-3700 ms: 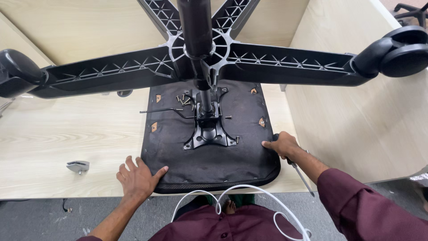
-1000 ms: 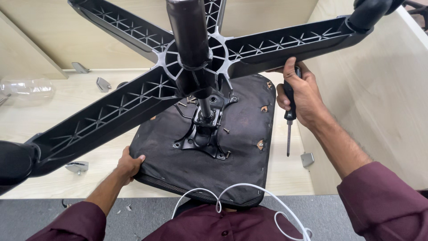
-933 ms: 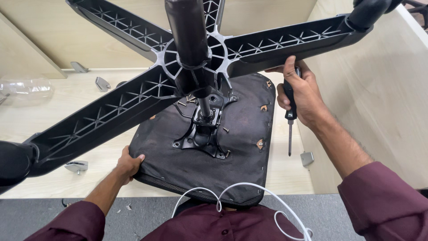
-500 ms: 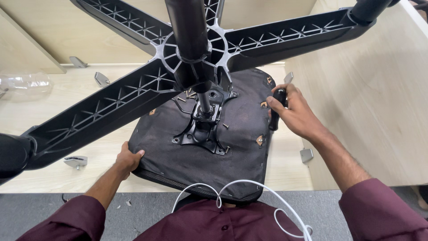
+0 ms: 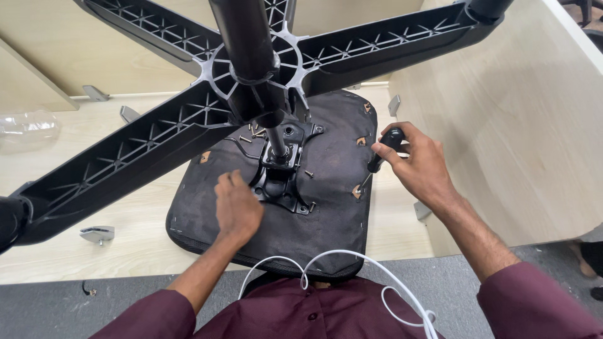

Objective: The person uses a screwdriver to tighten screws into the underside of an office chair seat, securing the central metal mounting plate to the seat base. The chair is inverted on a workbench, and the person systematically fastens multiple screws around the plate.

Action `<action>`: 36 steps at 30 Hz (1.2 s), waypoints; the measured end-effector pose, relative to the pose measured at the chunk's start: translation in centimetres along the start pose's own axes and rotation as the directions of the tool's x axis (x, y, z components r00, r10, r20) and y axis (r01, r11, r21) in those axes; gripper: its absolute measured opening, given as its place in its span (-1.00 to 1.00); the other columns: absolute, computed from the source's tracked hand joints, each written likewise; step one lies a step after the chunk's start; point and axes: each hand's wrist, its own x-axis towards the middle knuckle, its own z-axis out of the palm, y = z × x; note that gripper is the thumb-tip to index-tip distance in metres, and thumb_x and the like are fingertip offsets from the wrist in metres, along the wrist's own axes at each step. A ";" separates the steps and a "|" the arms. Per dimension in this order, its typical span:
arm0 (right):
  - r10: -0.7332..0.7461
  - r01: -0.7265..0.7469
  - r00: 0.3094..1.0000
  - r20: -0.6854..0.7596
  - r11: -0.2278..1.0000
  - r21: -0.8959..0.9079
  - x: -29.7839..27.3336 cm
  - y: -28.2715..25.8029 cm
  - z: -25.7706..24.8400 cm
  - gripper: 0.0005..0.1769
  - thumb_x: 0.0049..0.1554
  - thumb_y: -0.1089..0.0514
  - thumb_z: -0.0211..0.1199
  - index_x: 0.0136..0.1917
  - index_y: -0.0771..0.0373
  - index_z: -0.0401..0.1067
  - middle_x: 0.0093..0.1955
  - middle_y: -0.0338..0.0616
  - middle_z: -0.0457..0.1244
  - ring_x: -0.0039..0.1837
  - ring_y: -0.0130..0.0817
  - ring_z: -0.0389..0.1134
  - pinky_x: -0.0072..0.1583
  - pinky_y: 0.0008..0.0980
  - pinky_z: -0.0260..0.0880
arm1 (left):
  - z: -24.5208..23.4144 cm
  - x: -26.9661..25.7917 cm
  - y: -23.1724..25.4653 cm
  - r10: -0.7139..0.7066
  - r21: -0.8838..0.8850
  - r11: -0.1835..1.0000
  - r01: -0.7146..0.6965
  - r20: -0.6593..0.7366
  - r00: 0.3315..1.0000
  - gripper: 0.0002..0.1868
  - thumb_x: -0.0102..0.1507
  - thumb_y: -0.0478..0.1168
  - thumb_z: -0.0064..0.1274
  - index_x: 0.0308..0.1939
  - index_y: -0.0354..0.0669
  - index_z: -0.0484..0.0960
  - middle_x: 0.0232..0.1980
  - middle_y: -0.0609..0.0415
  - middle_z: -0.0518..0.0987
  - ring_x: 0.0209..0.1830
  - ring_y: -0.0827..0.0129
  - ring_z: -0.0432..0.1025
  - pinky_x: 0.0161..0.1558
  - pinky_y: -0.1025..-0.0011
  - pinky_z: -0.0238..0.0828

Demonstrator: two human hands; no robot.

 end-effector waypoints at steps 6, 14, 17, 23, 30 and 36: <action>0.005 -0.005 1.000 0.004 1.000 0.024 -0.8 -0.8 0.2 -0.69 0.19 0.08 0.34 0.12 0.31 0.44 -0.05 0.01 0.44 0.09 -0.13 0.53 0.14 -0.11 0.61 | -0.6 0.9 8.2 0.299 -0.281 0.929 -0.241 0.186 0.936 -0.54 0.25 -0.22 0.17 0.21 -0.29 0.50 0.24 -0.17 0.47 0.32 -0.01 0.35 0.29 0.11 0.34; 0.001 -0.002 1.000 0.012 0.997 0.081 -1.7 -1.6 0.0 -0.73 0.20 0.10 0.31 0.10 0.28 0.43 -0.11 -0.03 0.45 0.03 -0.23 0.56 0.11 -0.17 0.64 | -2.8 2.8 14.7 0.540 -0.491 0.767 -0.413 0.145 0.829 -0.63 0.30 -0.25 0.10 0.16 -0.33 0.55 0.16 -0.14 0.57 0.23 0.16 0.48 0.26 0.23 0.41; 0.022 -0.022 1.000 0.005 0.996 0.090 -1.6 -1.6 -0.2 -0.74 0.19 0.11 0.32 0.08 0.29 0.43 -0.11 -0.03 0.44 0.02 -0.23 0.55 0.08 -0.17 0.66 | -3.1 2.8 16.1 0.571 -0.528 0.725 -0.443 0.100 0.815 -0.65 0.28 -0.27 0.11 0.13 -0.32 0.59 0.13 -0.15 0.60 0.19 0.16 0.52 0.24 0.23 0.47; 0.057 -0.061 0.997 0.055 0.996 0.069 -1.6 -1.4 0.0 -0.72 0.20 0.12 0.28 0.13 0.28 0.42 -0.09 -0.02 0.43 0.03 -0.23 0.55 0.08 -0.19 0.67 | -2.9 2.8 17.6 0.581 -0.563 0.709 -0.424 0.127 0.804 -0.68 0.31 -0.28 0.08 0.13 -0.30 0.58 0.12 -0.13 0.62 0.15 0.18 0.55 0.16 0.25 0.53; -0.037 0.030 0.996 0.087 0.996 0.080 -1.1 -0.7 -0.4 -0.50 0.14 0.15 0.34 0.15 0.31 0.08 -0.02 0.10 0.43 0.14 -0.12 0.51 0.12 -0.11 0.57 | -3.3 2.7 18.4 0.627 -0.664 0.637 -0.391 0.152 0.764 -0.60 0.29 -0.28 0.12 0.22 -0.24 0.54 0.10 -0.08 0.66 0.13 0.22 0.58 0.13 0.28 0.59; -0.046 0.049 0.997 0.064 0.998 -0.043 -1.0 -0.8 -0.5 -0.48 0.06 0.12 0.49 0.10 0.37 0.24 0.11 0.21 0.29 0.14 -0.08 0.49 0.04 -0.22 0.66 | -4.1 2.9 18.9 0.687 -0.719 0.573 -0.392 0.161 0.709 -0.56 0.25 -0.27 0.19 0.22 -0.16 0.57 0.08 -0.05 0.66 0.08 0.24 0.58 0.08 0.30 0.59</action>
